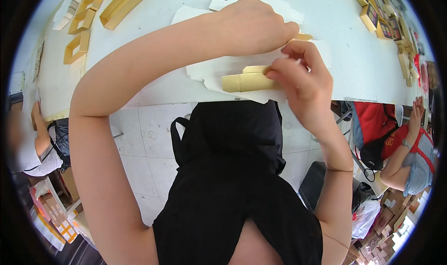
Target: The person assembles small rectangular boxes from flat cardboard pieces and places them on a table. They fold the cardboard along pre-cut lines to form box shapes and stack them. The workspace contains stacks of flat cardboard and finished boxes.
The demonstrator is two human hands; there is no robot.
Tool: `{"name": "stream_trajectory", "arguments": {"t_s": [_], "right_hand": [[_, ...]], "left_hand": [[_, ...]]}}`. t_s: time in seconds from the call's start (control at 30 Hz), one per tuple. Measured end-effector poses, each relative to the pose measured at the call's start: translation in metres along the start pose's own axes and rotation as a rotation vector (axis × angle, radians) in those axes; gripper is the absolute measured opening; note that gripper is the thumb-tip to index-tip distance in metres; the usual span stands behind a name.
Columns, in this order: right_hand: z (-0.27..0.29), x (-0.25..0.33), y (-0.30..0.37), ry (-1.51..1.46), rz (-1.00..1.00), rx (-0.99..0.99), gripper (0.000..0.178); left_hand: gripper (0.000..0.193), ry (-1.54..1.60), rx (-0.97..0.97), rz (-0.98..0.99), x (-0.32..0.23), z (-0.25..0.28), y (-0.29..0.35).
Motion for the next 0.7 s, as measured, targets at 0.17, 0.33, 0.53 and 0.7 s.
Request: {"name": "stream_trajectory", "arguments": {"t_s": [0.17,0.33,0.53,0.7], "right_hand": [[-0.017,0.028,0.021,0.268,0.369,0.019,0.021],[-0.019,0.034,0.02,0.29,0.37,0.082,0.024],[-0.025,-0.002,-0.013,0.151,0.146,0.181,0.023],[-0.028,-0.007,-0.012,0.169,0.133,0.221,0.026]], "left_hand": [[0.018,-0.101,-0.127,-0.117,-0.007,-0.002,0.003],[0.013,-0.042,-0.181,-0.073,-0.005,0.001,0.008],[0.017,0.089,-0.051,0.06,0.005,-0.003,0.008],[0.021,0.199,-0.045,0.253,0.032,0.044,0.049]]}}
Point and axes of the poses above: each hand's wrist, its own y-axis away from the middle knuckle, its own z-axis out of the back of the hand, x = y × z, the point moved 10 cm from there along -y, towards the middle knuckle, and after that the axes turned 1 degree about x, right-handed, at the moved point
